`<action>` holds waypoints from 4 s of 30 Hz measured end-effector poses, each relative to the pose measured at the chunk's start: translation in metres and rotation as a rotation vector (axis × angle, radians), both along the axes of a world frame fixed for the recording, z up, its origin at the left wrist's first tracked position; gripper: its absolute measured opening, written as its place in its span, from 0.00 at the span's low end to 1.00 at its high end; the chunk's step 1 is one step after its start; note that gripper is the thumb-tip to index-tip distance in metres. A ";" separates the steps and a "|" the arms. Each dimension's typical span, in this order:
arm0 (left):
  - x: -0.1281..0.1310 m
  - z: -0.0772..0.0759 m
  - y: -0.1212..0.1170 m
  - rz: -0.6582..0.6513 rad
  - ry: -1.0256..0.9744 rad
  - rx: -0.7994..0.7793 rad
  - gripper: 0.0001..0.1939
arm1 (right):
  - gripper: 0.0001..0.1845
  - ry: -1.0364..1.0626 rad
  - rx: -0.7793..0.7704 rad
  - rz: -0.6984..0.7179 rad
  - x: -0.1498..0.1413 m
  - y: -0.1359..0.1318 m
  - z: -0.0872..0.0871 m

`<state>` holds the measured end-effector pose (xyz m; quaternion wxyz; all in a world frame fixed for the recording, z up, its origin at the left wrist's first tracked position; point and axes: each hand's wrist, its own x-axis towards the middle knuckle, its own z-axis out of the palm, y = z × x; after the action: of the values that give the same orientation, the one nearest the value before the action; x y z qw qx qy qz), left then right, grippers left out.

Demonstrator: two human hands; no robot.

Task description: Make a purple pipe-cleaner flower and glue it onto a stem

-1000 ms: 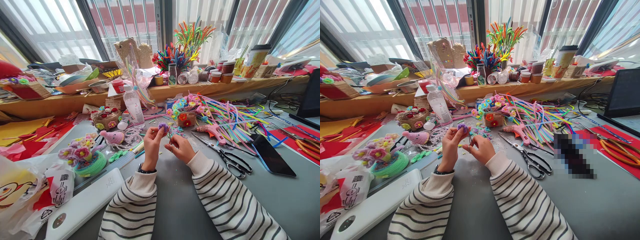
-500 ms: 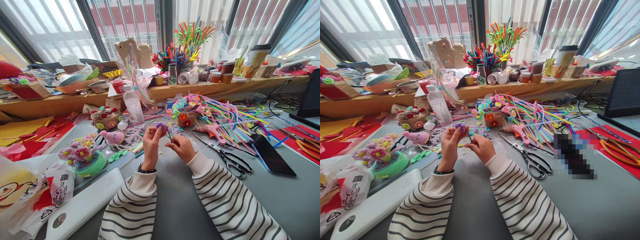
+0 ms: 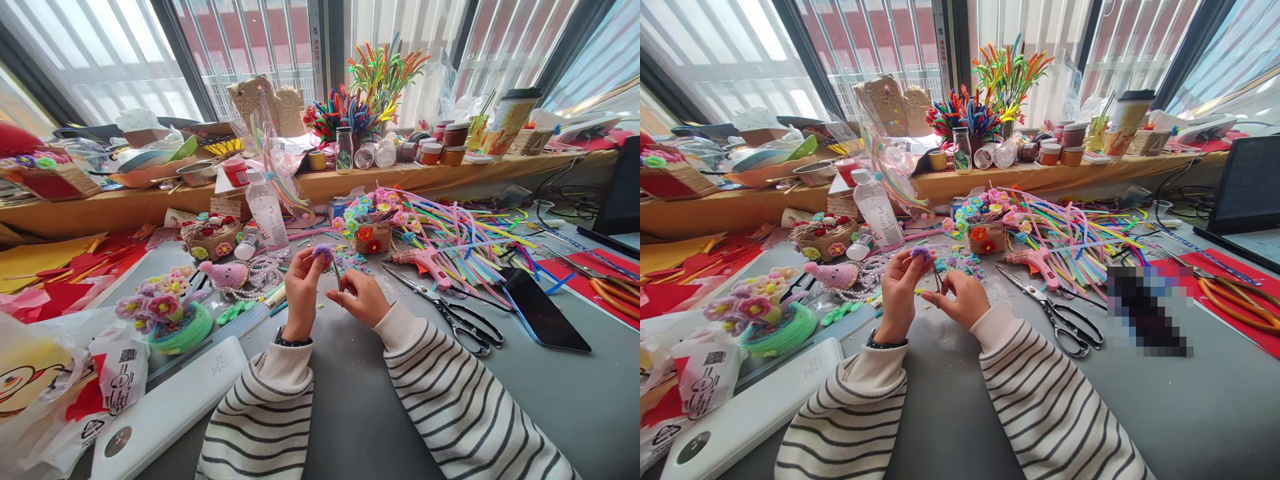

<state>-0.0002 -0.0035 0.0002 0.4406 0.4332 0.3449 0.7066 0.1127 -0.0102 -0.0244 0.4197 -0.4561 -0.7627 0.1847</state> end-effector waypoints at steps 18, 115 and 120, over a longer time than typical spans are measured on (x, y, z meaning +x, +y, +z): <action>-0.001 0.000 0.002 0.044 -0.010 -0.010 0.11 | 0.20 0.025 0.049 -0.003 0.002 0.002 -0.001; -0.002 0.003 -0.002 -0.031 -0.014 -0.073 0.10 | 0.20 0.086 0.038 -0.111 0.002 0.002 -0.001; -0.003 0.005 -0.001 -0.021 -0.087 -0.123 0.11 | 0.21 0.057 -0.008 -0.151 0.001 0.000 0.002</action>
<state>-0.0032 -0.0045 0.0055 0.4883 0.3779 0.3638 0.6975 0.1139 -0.0106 -0.0224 0.4522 -0.5087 -0.7131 0.1682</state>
